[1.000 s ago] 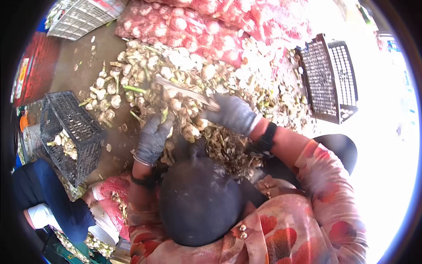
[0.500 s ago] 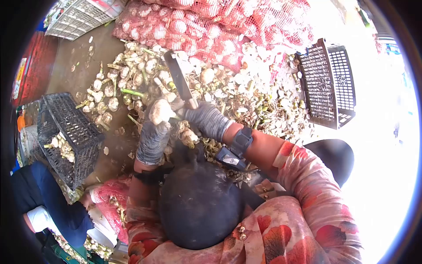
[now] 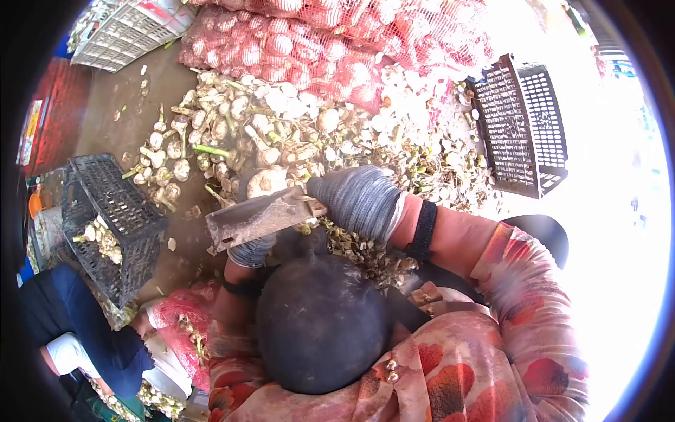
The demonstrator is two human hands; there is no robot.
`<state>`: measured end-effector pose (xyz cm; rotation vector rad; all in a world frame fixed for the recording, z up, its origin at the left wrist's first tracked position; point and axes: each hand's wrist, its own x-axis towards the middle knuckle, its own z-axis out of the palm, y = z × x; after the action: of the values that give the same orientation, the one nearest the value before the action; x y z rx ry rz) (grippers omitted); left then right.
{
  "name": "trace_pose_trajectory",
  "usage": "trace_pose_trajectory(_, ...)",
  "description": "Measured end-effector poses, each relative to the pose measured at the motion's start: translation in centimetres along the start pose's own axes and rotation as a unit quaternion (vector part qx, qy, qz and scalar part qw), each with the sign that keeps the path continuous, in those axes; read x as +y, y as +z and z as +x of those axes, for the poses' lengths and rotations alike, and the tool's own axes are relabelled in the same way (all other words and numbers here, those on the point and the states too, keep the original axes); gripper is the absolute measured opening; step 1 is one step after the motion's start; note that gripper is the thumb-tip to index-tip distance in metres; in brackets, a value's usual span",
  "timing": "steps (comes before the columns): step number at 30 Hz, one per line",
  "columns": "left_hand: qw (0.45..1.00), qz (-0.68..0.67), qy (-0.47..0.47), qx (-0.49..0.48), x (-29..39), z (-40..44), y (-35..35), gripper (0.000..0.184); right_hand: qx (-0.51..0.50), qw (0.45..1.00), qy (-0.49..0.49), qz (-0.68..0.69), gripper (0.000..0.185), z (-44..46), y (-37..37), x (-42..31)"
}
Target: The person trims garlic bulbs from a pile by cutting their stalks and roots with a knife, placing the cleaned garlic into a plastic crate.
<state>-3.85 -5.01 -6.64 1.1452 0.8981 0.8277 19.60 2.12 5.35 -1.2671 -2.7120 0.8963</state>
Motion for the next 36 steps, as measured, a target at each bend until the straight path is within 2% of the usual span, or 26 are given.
trace_pose_trajectory(2,1.000,0.007,0.000,0.026,-3.8,-0.1,-0.3,0.043,-0.009,0.998,0.014,-0.055,0.014,-0.2,0.4,0.4)
trace_pose_trajectory(4,0.998,0.014,0.003,0.053,-7.5,-0.2,-0.8,0.049,0.000,0.999,0.028,-0.036,0.014,-0.4,1.1,1.2)
trace_pose_trajectory(5,0.990,0.063,0.024,0.128,-0.4,1.0,1.4,0.058,0.006,0.999,0.041,-0.017,0.013,-0.6,1.5,1.9)
trace_pose_trajectory(6,0.972,0.113,0.037,0.204,6.9,2.2,3.5,0.068,-0.038,0.990,0.134,0.002,0.025,-0.4,2.4,3.7)
trace_pose_trajectory(7,0.976,0.086,0.047,0.196,4.9,0.8,3.4,0.072,-0.138,0.950,0.277,-0.036,0.019,0.9,2.7,7.2)
trace_pose_trajectory(9,0.921,0.174,0.245,0.248,6.5,0.3,2.9,0.064,0.013,0.973,0.226,-0.054,0.021,-3.0,4.2,12.1)
trace_pose_trajectory(10,0.924,0.184,0.129,0.309,7.3,-0.5,1.4,0.059,0.026,0.959,0.278,-0.055,0.024,-2.9,3.1,11.2)
trace_pose_trajectory(11,0.915,0.187,0.008,0.357,7.9,-2.1,-1.6,0.055,0.059,0.956,0.280,-0.059,0.026,-4.1,3.1,11.5)
trace_pose_trajectory(12,0.910,-0.147,0.101,0.374,7.5,-3.9,-5.2,0.042,0.089,0.956,0.276,-0.055,0.026,-4.5,2.9,11.5)
trace_pose_trajectory(13,0.785,-0.454,0.211,0.364,7.1,-5.7,-8.8,0.039,0.123,0.954,0.271,-0.049,0.025,-4.4,2.6,11.4)
trace_pose_trajectory(15,0.815,-0.355,0.295,0.350,9.7,-8.3,-13.1,0.055,0.095,0.943,0.318,-0.032,0.028,-4.1,1.9,11.2)
trace_pose_trajectory(17,0.800,-0.321,0.230,0.452,10.2,-7.6,-14.6,0.067,0.129,0.945,0.301,0.022,0.031,-3.7,3.5,12.5)
trace_pose_trajectory(19,0.853,-0.169,0.085,0.486,7.8,-4.2,-14.0,0.050,0.143,0.948,0.279,0.057,0.032,-2.8,4.1,11.6)
trace_pose_trajectory(21,0.871,-0.032,-0.068,0.485,3.6,0.0,-13.4,0.047,0.105,0.956,0.268,0.059,0.033,-2.3,4.5,10.9)
trace_pose_trajectory(23,0.887,0.139,-0.027,0.439,-4.0,4.3,-14.1,0.054,0.117,0.960,0.243,0.072,0.031,-1.6,4.1,8.8)
trace_pose_trajectory(25,0.854,0.274,-0.210,0.389,-7.3,8.0,-14.3,0.057,0.060,0.957,0.277,0.058,0.026,-1.0,3.6,7.7)
trace_pose_trajectory(26,0.856,0.271,-0.208,0.389,-6.5,9.5,-13.3,0.057,0.055,0.959,0.272,0.056,0.026,-0.9,3.7,7.6)
trace_pose_trajectory(27,0.796,0.356,-0.261,0.415,-5.8,10.8,-12.2,0.056,0.049,0.960,0.268,0.056,0.026,-0.8,3.9,7.7)
trace_pose_trajectory(29,0.725,0.437,-0.309,0.435,-5.4,11.7,-11.7,0.055,0.047,0.966,0.249,0.048,0.026,-0.5,3.3,7.1)
trace_pose_trajectory(31,0.714,0.425,-0.341,0.441,-5.2,12.1,-11.5,0.052,0.021,0.963,0.266,0.038,0.027,-0.4,3.6,7.3)
trace_pose_trajectory(32,0.714,0.426,-0.339,0.439,-5.3,12.0,-11.6,0.052,0.012,0.963,0.265,0.043,0.027,-0.5,3.8,7.6)
trace_pose_trajectory(34,0.760,0.417,-0.227,0.445,-5.8,10.7,-12.3,0.045,0.011,0.966,0.252,0.050,0.027,-0.7,3.5,7.5)
trace_pose_trajectory(36,0.821,0.309,-0.124,0.464,-6.1,9.6,-11.9,0.040,0.003,0.968,0.243,0.053,0.027,-0.4,2.6,6.3)
